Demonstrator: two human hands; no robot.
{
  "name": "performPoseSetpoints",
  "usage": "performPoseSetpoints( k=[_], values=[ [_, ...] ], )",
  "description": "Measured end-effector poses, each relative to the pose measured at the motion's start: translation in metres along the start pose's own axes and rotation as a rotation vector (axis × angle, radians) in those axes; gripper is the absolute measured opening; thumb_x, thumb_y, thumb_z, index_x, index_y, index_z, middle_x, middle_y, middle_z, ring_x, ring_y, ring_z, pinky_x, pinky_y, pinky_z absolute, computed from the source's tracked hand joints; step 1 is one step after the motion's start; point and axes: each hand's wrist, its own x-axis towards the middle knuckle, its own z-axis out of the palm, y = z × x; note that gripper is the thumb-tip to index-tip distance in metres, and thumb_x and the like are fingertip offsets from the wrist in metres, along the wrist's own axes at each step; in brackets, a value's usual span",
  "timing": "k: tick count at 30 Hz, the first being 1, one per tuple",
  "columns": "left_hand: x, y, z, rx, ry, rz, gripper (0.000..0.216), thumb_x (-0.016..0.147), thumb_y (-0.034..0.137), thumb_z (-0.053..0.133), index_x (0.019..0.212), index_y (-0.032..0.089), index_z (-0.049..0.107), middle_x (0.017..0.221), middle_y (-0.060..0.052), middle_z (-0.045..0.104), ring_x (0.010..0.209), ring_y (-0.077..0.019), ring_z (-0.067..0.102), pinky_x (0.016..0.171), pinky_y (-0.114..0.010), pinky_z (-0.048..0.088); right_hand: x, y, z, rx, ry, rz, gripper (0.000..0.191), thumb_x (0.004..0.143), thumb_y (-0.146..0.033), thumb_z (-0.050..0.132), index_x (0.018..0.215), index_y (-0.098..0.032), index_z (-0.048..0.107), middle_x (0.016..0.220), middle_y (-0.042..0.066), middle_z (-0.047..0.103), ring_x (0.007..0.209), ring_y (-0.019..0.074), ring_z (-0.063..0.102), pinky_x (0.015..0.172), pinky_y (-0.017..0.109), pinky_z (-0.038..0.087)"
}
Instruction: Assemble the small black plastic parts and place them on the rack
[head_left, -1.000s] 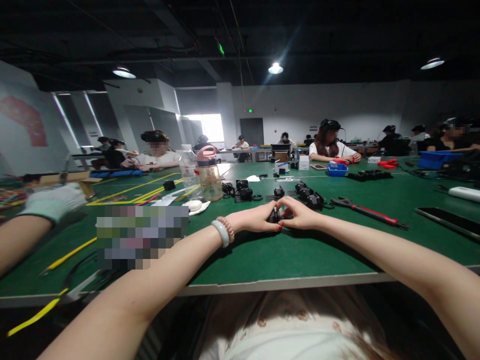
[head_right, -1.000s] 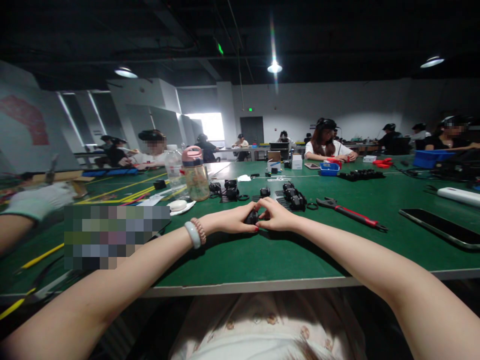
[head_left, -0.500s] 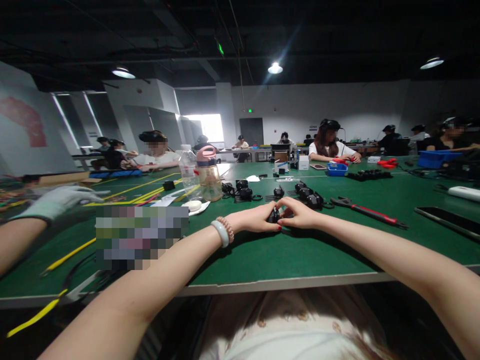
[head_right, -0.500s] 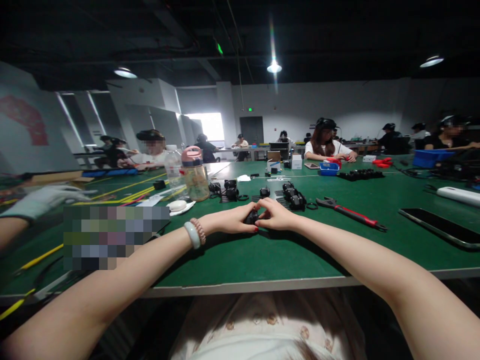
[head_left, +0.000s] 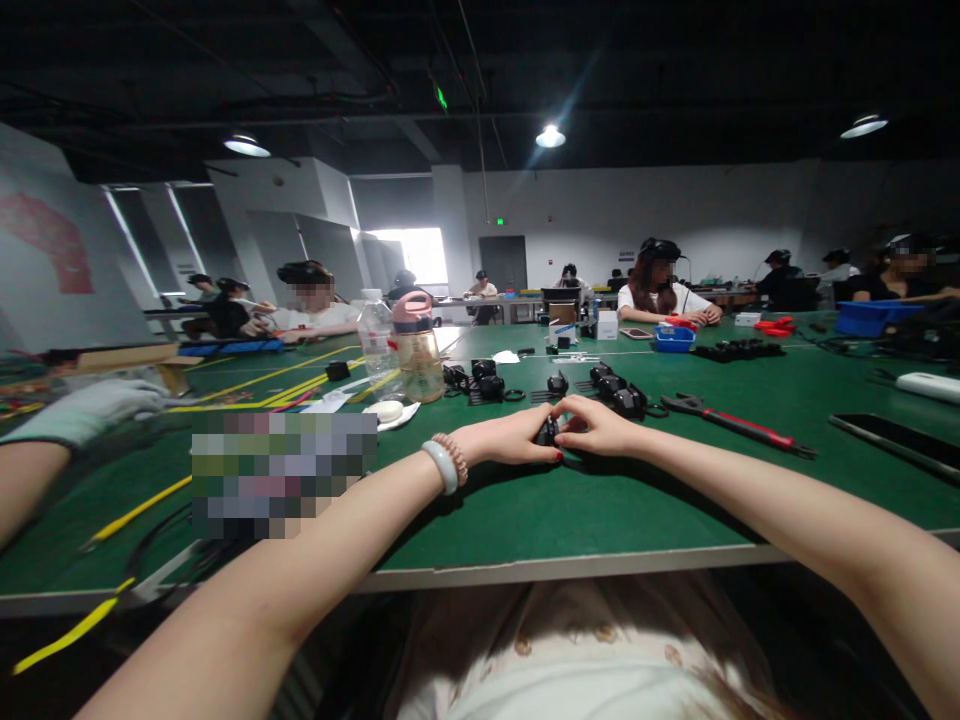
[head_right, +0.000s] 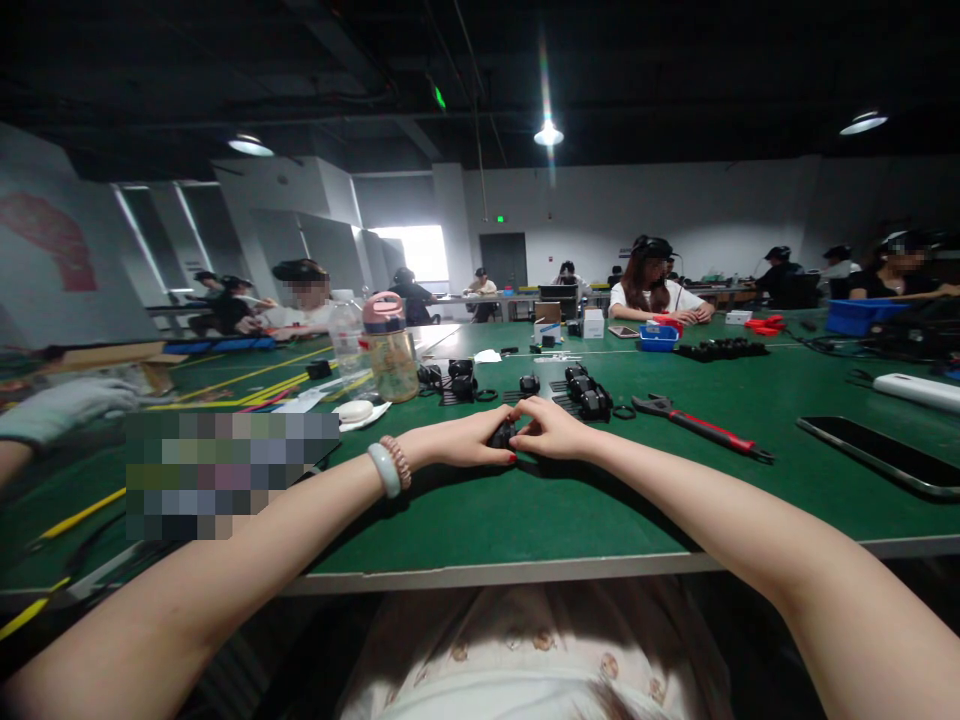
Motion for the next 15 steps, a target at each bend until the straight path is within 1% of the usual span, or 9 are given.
performPoseSetpoints(
  k=[8,15],
  values=[
    [-0.001,0.0025,-0.0005,0.0,-0.003,0.0,0.054,0.068,0.045,0.05,0.11,0.015,0.036,0.109,-0.008,0.048,0.093,-0.02,0.048,0.077,-0.027,0.037,0.0005,0.0004,-0.0002,-0.031,0.0,0.011,0.03,0.069,-0.029,0.055,0.095,-0.015,0.051,0.095,0.006,0.048,0.074,0.0119,0.054,0.067,0.028,0.046],
    [-0.0015,0.0037,-0.0012,0.021,-0.011,-0.002,0.052,0.068,0.046,0.049,0.109,0.016,0.036,0.107,-0.008,0.048,0.092,-0.0201,0.048,0.076,-0.028,0.037,0.0003,-0.0016,0.0001,-0.065,0.01,0.008,0.029,0.069,-0.028,0.055,0.094,-0.015,0.051,0.095,0.007,0.051,0.072,0.0118,0.055,0.066,0.027,0.045]
  ],
)
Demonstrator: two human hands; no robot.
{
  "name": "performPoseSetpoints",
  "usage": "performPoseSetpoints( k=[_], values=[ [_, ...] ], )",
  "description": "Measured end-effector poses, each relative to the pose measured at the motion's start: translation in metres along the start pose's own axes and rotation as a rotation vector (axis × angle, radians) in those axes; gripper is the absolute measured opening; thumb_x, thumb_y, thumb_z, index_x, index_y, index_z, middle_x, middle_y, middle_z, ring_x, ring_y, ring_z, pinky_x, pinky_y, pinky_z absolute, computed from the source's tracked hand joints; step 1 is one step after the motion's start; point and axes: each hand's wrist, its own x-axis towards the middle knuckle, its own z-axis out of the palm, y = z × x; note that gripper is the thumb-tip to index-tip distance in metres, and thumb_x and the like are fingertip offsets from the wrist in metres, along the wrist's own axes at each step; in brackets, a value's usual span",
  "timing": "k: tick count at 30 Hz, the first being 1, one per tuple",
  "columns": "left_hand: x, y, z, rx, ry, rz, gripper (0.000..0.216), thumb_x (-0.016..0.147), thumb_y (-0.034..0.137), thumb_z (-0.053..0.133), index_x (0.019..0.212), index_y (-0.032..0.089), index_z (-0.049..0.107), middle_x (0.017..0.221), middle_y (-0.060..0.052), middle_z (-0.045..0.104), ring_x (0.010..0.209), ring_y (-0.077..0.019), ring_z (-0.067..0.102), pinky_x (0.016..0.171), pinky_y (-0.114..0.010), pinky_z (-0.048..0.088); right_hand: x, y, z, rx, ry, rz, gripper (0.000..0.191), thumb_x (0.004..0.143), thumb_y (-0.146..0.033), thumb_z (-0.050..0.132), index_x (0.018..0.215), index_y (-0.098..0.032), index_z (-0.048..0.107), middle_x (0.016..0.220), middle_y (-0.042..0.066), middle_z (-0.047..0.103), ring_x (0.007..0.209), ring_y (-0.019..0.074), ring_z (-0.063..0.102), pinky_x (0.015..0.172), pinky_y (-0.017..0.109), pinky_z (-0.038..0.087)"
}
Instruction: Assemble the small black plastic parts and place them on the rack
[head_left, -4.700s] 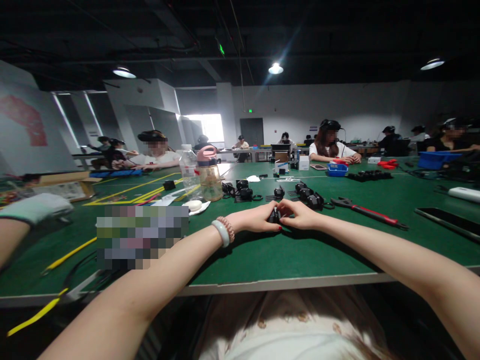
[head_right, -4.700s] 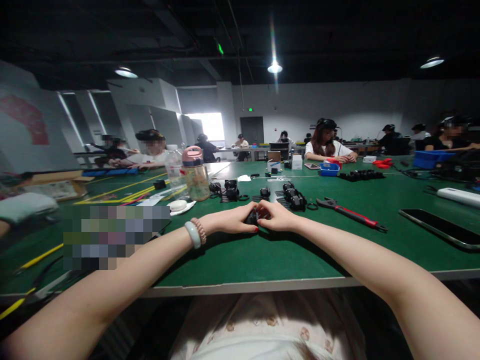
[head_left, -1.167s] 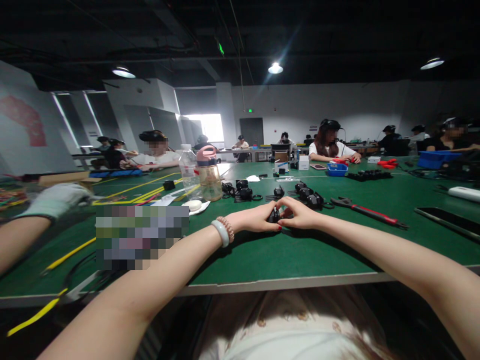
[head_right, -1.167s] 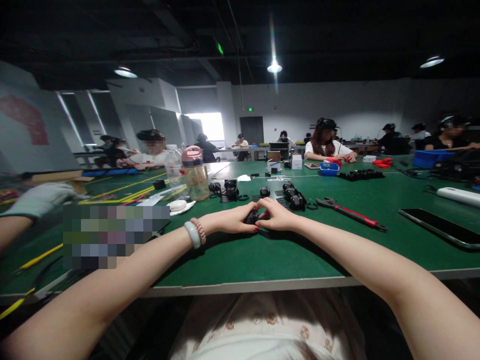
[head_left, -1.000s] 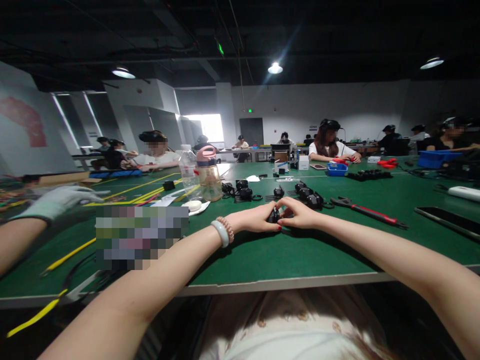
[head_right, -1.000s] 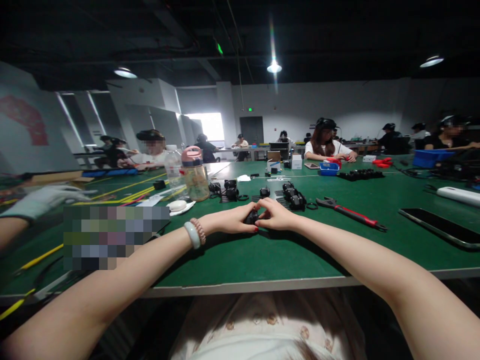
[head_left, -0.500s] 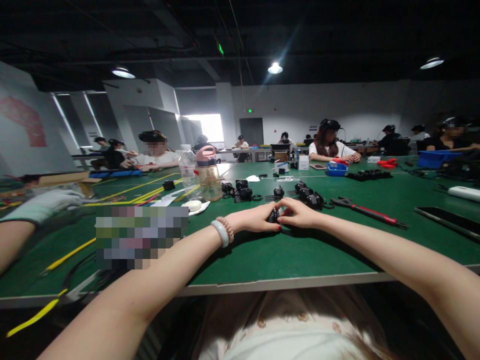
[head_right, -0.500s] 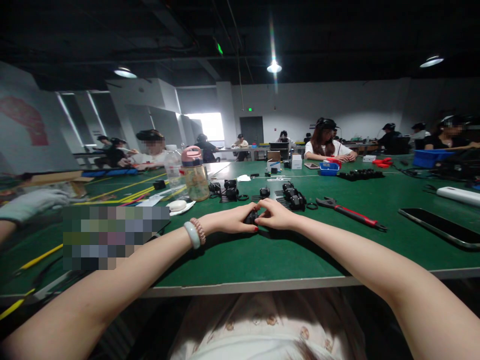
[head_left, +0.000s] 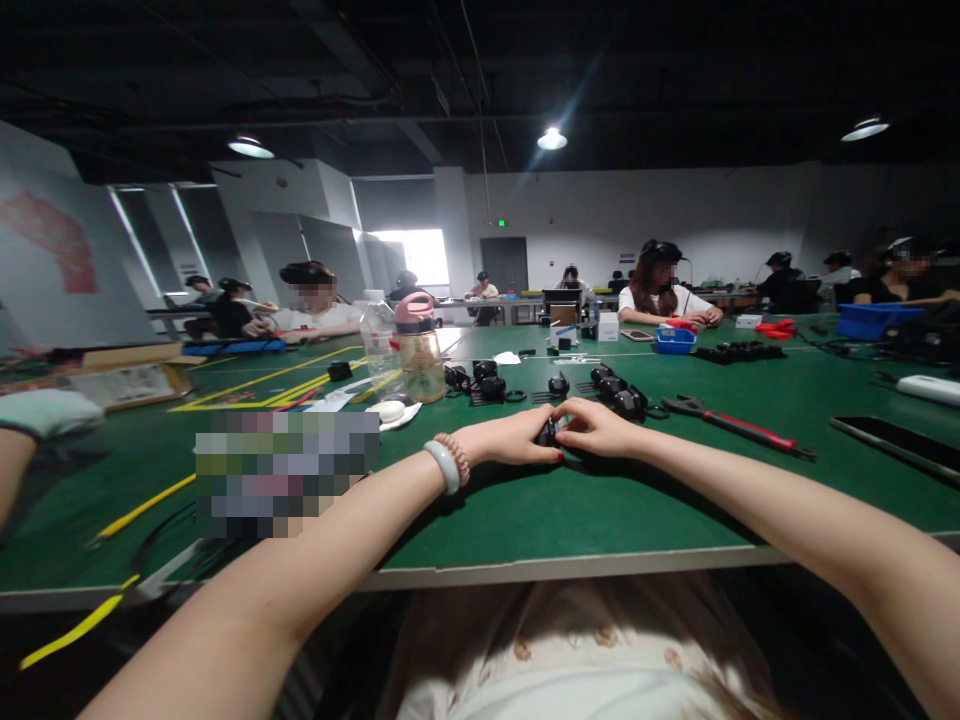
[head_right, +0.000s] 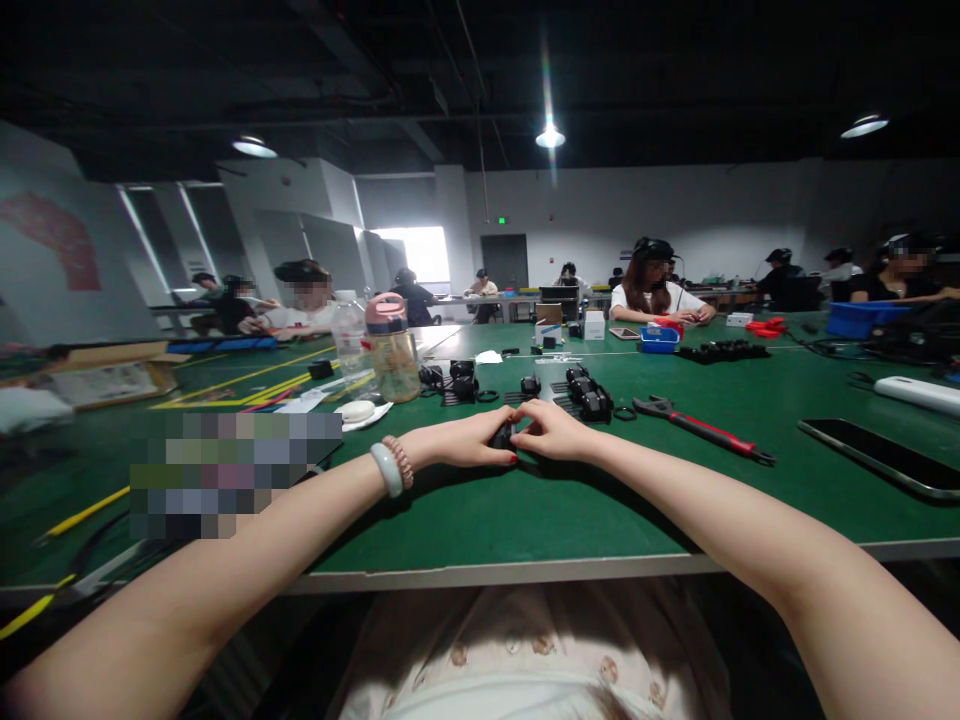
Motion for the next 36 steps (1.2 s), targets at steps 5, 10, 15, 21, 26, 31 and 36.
performPoseSetpoints(
  k=[5,10,15,21,26,31,36],
  values=[
    [0.0,-0.0006,0.0001,0.007,0.001,0.003,0.053,0.069,0.046,0.049,0.11,0.017,0.035,0.107,-0.008,0.048,0.093,-0.0199,0.048,0.077,-0.027,0.036,0.0,-0.0022,0.0004,-0.022,-0.002,-0.001,0.028,0.07,-0.026,0.054,0.095,-0.014,0.051,0.094,0.007,0.052,0.073,0.0122,0.055,0.066,0.026,0.044],
    [-0.0002,0.0006,-0.0012,0.011,-0.015,-0.007,0.054,0.068,0.047,0.05,0.11,0.016,0.035,0.108,-0.008,0.048,0.092,-0.0199,0.048,0.076,-0.027,0.037,-0.0007,-0.0042,0.0,-0.021,-0.007,0.009,0.028,0.07,-0.028,0.054,0.095,-0.014,0.051,0.093,0.007,0.052,0.073,0.0124,0.055,0.065,0.026,0.044],
    [-0.0013,0.001,-0.003,0.019,-0.021,-0.006,0.055,0.068,0.048,0.049,0.11,0.016,0.035,0.107,-0.008,0.048,0.091,-0.0199,0.049,0.076,-0.027,0.037,-0.0002,-0.0021,-0.0007,-0.024,-0.023,0.014,0.031,0.07,-0.03,0.054,0.097,-0.014,0.05,0.096,0.008,0.052,0.073,0.0122,0.055,0.064,0.026,0.044],
    [-0.0017,0.0022,-0.0031,0.036,-0.033,-0.035,0.055,0.068,0.05,0.048,0.108,0.015,0.036,0.105,-0.008,0.049,0.089,-0.0197,0.049,0.073,-0.026,0.038,0.0015,0.003,-0.003,-0.053,-0.043,-0.009,0.033,0.071,-0.035,0.052,0.096,-0.014,0.053,0.088,0.006,0.055,0.07,0.0122,0.054,0.063,0.025,0.043],
    [-0.001,0.0026,-0.003,0.041,-0.038,-0.047,0.055,0.067,0.05,0.048,0.108,0.015,0.035,0.107,-0.008,0.048,0.091,-0.0196,0.049,0.074,-0.026,0.037,0.0019,0.0041,-0.0039,-0.049,-0.047,-0.007,0.033,0.071,-0.035,0.053,0.096,-0.014,0.053,0.087,0.006,0.056,0.071,0.0127,0.054,0.063,0.025,0.042],
    [-0.0006,0.0006,-0.002,0.039,-0.021,-0.034,0.058,0.067,0.05,0.048,0.111,0.016,0.033,0.11,-0.009,0.047,0.093,-0.0197,0.047,0.077,-0.027,0.037,0.0023,0.0039,-0.0032,-0.05,-0.054,-0.01,0.032,0.072,-0.034,0.052,0.097,-0.014,0.053,0.088,0.006,0.056,0.071,0.0125,0.054,0.063,0.024,0.042],
    [-0.0018,-0.0015,-0.0017,0.033,-0.027,-0.053,0.057,0.067,0.051,0.048,0.11,0.016,0.034,0.107,-0.008,0.048,0.09,-0.0194,0.049,0.075,-0.027,0.037,0.0025,0.0006,-0.0026,-0.053,-0.056,-0.014,0.032,0.072,-0.033,0.051,0.097,-0.013,0.052,0.088,0.006,0.056,0.069,0.0116,0.053,0.06,0.023,0.041]
  ],
)
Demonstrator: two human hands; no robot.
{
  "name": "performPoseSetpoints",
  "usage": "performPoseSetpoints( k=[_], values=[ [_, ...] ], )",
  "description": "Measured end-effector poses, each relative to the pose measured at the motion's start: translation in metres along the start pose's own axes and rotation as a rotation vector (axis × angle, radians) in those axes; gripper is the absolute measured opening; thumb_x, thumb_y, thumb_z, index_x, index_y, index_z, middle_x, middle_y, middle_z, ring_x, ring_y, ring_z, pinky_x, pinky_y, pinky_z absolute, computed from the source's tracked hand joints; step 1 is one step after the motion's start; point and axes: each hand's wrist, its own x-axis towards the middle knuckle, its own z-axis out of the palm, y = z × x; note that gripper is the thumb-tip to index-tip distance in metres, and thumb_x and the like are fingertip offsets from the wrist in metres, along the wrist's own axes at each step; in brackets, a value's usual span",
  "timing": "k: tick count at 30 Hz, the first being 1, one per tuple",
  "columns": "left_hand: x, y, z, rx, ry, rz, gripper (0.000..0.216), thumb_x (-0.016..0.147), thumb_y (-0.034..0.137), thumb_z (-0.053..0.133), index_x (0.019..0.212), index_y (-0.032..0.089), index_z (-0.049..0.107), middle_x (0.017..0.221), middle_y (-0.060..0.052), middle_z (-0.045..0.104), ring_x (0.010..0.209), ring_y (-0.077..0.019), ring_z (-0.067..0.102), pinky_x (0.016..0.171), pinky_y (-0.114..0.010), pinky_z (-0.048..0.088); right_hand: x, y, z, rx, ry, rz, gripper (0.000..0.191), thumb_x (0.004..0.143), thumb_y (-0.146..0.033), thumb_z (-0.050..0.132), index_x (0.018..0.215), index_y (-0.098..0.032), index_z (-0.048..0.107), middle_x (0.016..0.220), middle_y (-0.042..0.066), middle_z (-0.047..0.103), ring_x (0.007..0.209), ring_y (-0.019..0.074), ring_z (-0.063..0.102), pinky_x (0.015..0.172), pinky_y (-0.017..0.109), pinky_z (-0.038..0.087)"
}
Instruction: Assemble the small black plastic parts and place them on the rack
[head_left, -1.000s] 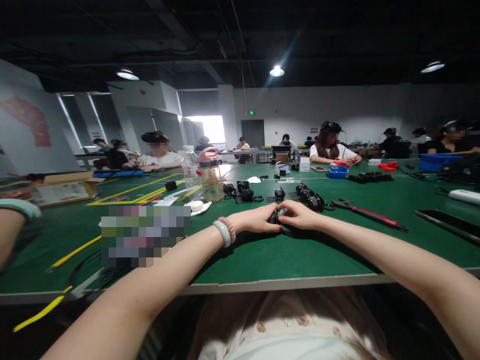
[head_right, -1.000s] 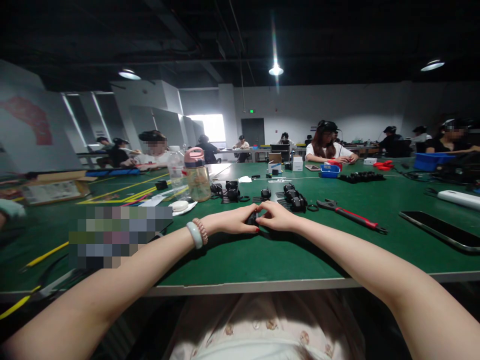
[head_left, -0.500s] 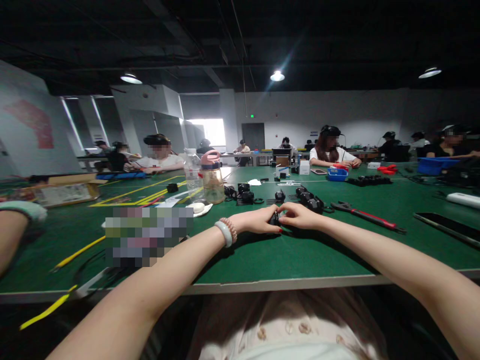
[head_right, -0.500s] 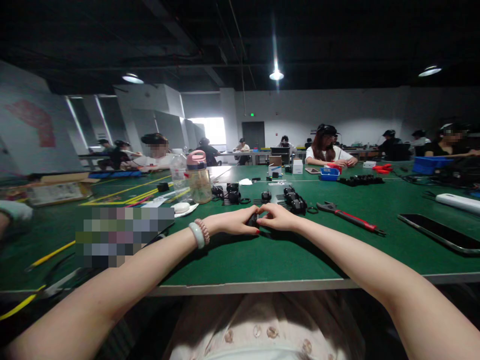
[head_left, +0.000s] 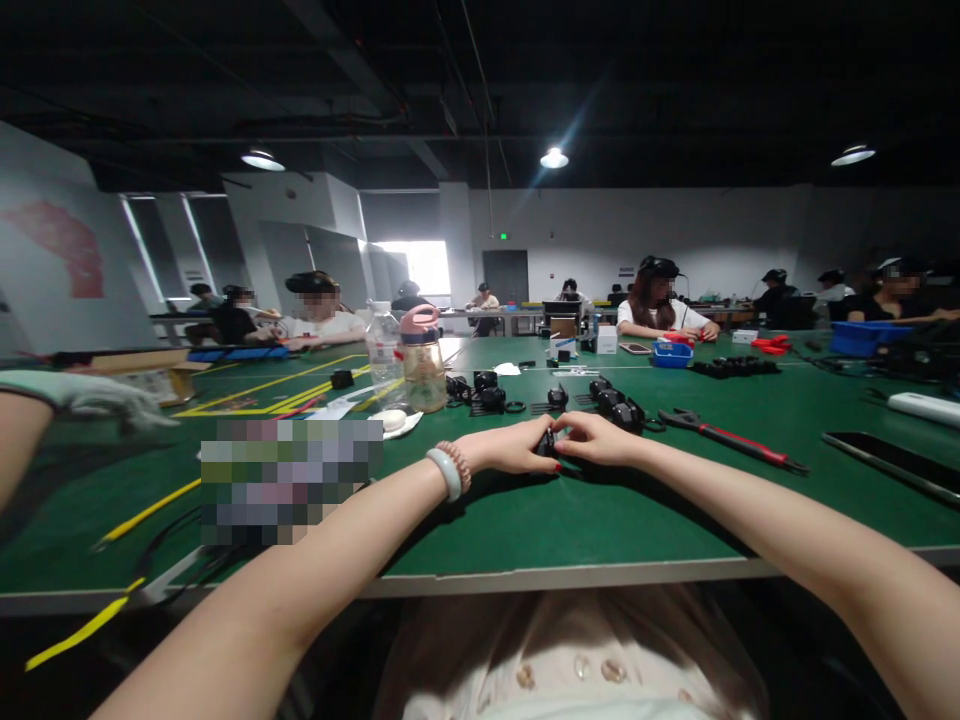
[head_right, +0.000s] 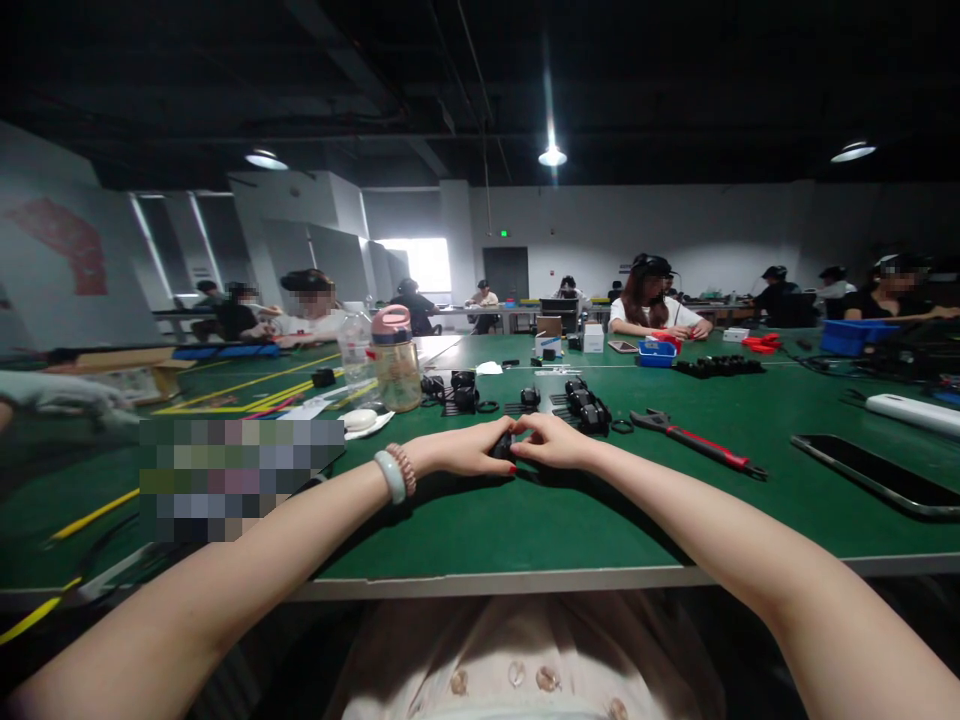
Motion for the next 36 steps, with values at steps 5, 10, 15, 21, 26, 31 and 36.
performPoseSetpoints(
  k=[5,10,15,21,26,31,36],
  values=[
    [-0.0014,-0.0002,-0.001,-0.024,0.0,0.005,0.057,0.067,0.049,0.049,0.111,0.017,0.034,0.107,-0.007,0.048,0.091,-0.0194,0.049,0.076,-0.027,0.037,-0.0005,-0.002,0.0002,-0.026,0.003,0.001,0.031,0.073,-0.033,0.051,0.097,-0.013,0.053,0.085,0.005,0.056,0.068,0.0114,0.053,0.06,0.023,0.04],
    [-0.0021,0.0026,-0.0023,-0.03,-0.004,-0.009,0.056,0.067,0.048,0.05,0.111,0.017,0.034,0.106,-0.007,0.048,0.091,-0.0196,0.049,0.076,-0.027,0.037,-0.0004,-0.0025,0.0004,-0.021,0.003,-0.004,0.03,0.073,-0.032,0.05,0.097,-0.013,0.053,0.086,0.005,0.056,0.069,0.0115,0.053,0.061,0.023,0.041],
    [-0.0026,0.0042,-0.0023,-0.012,-0.01,-0.018,0.054,0.067,0.047,0.049,0.109,0.016,0.035,0.105,-0.007,0.048,0.09,-0.0196,0.049,0.075,-0.026,0.037,0.0,-0.0033,0.0003,-0.033,0.004,0.0,0.03,0.073,-0.031,0.051,0.097,-0.014,0.053,0.085,0.005,0.056,0.069,0.0117,0.053,0.061,0.023,0.041],
    [-0.0023,0.003,-0.0012,0.002,-0.004,-0.017,0.054,0.067,0.048,0.049,0.11,0.017,0.035,0.106,-0.007,0.049,0.091,-0.0192,0.049,0.075,-0.026,0.037,-0.0008,-0.002,0.0002,-0.037,0.0,0.01,0.032,0.073,-0.035,0.05,0.097,-0.014,0.053,0.087,0.006,0.056,0.07,0.0123,0.052,0.062,0.024,0.041],
    [-0.0016,0.0024,-0.0007,0.022,-0.009,-0.002,0.058,0.067,0.051,0.047,0.112,0.016,0.033,0.109,-0.008,0.047,0.092,-0.0194,0.048,0.076,-0.026,0.037,-0.0011,-0.0019,0.0001,-0.027,-0.003,0.009,0.032,0.073,-0.033,0.05,0.098,-0.014,0.053,0.092,0.006,0.056,0.073,0.0126,0.053,0.065,0.025,0.042],
    [-0.0014,-0.0008,0.0008,0.017,-0.007,0.012,0.059,0.067,0.051,0.048,0.112,0.016,0.033,0.11,-0.008,0.047,0.094,-0.0196,0.048,0.077,-0.026,0.037,0.0002,-0.0014,-0.0001,-0.019,-0.025,0.027,0.032,0.072,-0.032,0.051,0.098,-0.014,0.053,0.092,0.006,0.057,0.073,0.0128,0.053,0.066,0.025,0.042],
    [-0.0011,-0.0028,0.0018,0.007,-0.005,0.029,0.061,0.067,0.051,0.048,0.114,0.016,0.032,0.111,-0.008,0.047,0.094,-0.0198,0.048,0.077,-0.027,0.036,-0.0001,-0.0015,-0.0004,-0.011,-0.039,0.02,0.032,0.073,-0.032,0.049,0.099,-0.014,0.052,0.092,0.006,0.057,0.072,0.0128,0.053,0.065,0.025,0.042]
  ],
)
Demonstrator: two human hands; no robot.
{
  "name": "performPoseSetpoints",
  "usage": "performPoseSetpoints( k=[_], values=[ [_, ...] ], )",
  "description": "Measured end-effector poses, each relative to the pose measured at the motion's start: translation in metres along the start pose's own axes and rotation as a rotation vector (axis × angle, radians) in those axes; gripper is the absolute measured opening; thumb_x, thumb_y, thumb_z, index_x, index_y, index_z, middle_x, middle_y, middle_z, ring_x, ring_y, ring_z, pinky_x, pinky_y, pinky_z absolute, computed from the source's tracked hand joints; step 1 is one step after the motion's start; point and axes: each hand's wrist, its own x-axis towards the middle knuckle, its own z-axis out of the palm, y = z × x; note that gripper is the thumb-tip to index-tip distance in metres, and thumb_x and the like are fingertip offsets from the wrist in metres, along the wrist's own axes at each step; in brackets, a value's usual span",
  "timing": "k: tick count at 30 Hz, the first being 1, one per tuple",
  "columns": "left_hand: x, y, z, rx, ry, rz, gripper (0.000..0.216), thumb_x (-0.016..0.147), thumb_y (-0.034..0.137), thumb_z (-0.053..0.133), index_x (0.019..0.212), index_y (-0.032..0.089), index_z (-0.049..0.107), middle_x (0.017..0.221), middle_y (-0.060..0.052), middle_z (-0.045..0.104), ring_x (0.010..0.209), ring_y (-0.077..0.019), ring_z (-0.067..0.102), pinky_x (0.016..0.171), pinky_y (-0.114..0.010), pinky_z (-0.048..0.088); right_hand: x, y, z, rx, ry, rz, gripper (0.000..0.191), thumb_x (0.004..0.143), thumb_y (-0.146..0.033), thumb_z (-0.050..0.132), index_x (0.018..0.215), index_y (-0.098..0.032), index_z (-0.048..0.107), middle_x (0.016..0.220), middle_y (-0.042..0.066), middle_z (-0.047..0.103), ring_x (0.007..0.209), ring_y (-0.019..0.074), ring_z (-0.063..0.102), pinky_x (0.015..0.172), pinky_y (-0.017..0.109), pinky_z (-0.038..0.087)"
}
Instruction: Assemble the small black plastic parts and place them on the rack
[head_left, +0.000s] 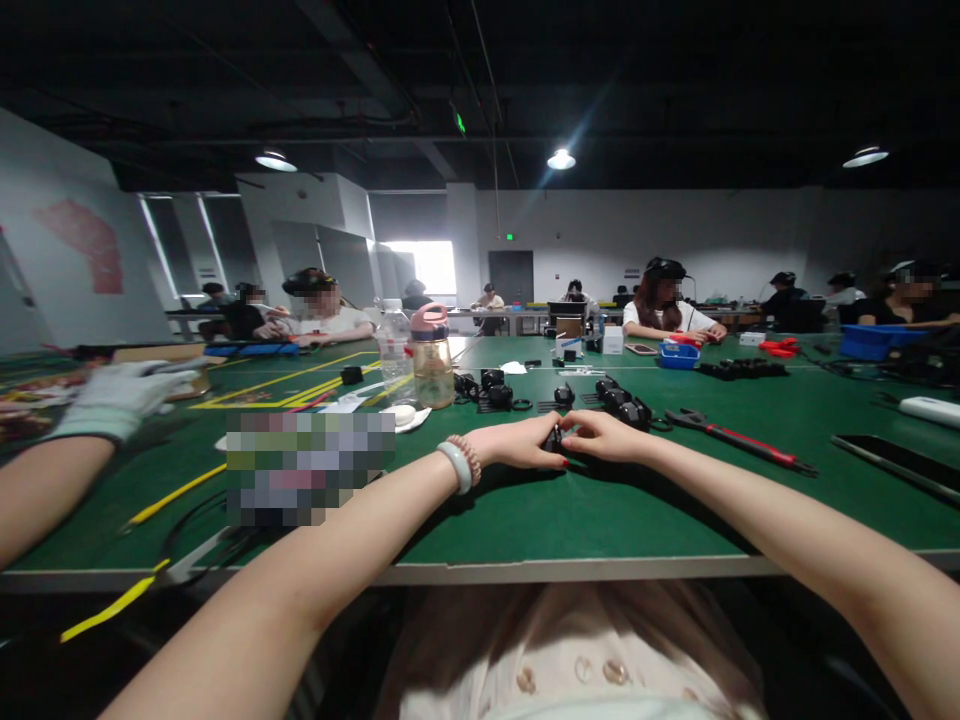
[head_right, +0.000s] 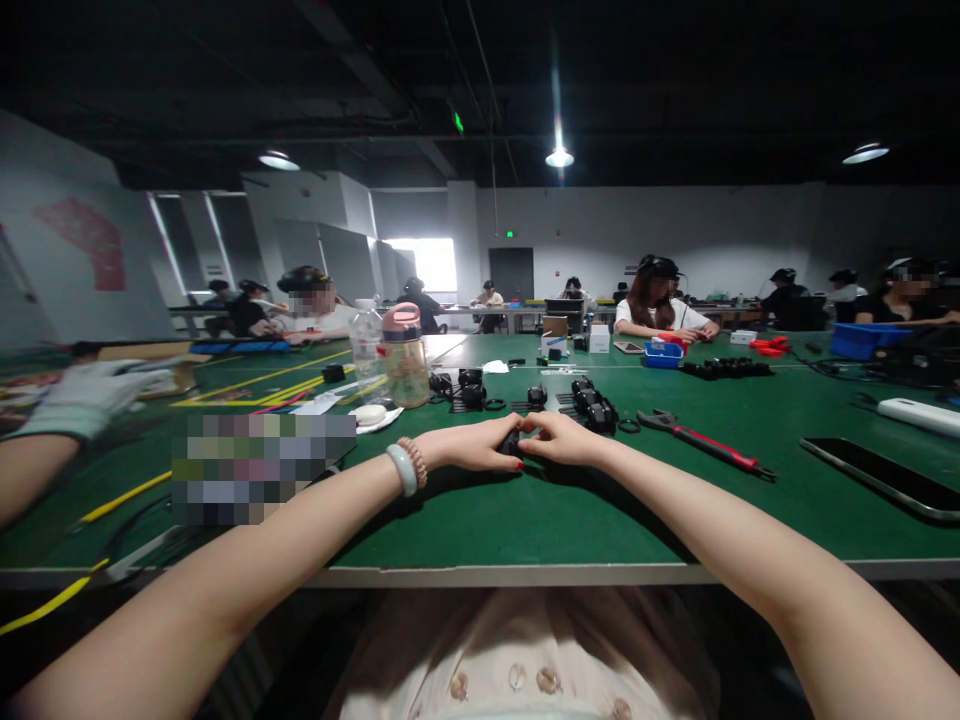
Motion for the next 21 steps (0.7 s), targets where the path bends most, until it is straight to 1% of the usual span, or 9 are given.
performPoseSetpoints(
  k=[7,13,21],
  values=[
    [-0.0003,0.0049,-0.0018,0.006,-0.006,-0.025,0.059,0.068,0.049,0.048,0.114,0.016,0.032,0.112,-0.009,0.046,0.095,-0.0196,0.048,0.078,-0.026,0.036,-0.0005,-0.0011,-0.0015,0.005,-0.012,0.004,0.032,0.074,-0.033,0.049,0.098,-0.013,0.053,0.091,0.006,0.057,0.071,0.0123,0.053,0.065,0.025,0.042],
    [-0.001,0.0056,-0.0027,0.003,-0.009,-0.021,0.058,0.068,0.049,0.048,0.112,0.016,0.032,0.109,-0.008,0.047,0.092,-0.0196,0.049,0.076,-0.026,0.037,-0.0001,-0.0012,-0.0015,-0.009,-0.021,-0.014,0.032,0.075,-0.033,0.048,0.099,-0.014,0.053,0.093,0.006,0.058,0.075,0.0132,0.053,0.067,0.025,0.042],
    [-0.0014,0.0052,-0.0029,-0.013,-0.023,-0.035,0.056,0.067,0.049,0.049,0.11,0.017,0.033,0.107,-0.007,0.047,0.091,-0.0194,0.049,0.074,-0.026,0.038,-0.0003,-0.0002,-0.0015,-0.048,-0.019,-0.027,0.03,0.076,-0.034,0.046,0.097,-0.014,0.054,0.088,0.006,0.059,0.072,0.0134,0.053,0.065,0.025,0.04]
  ],
)
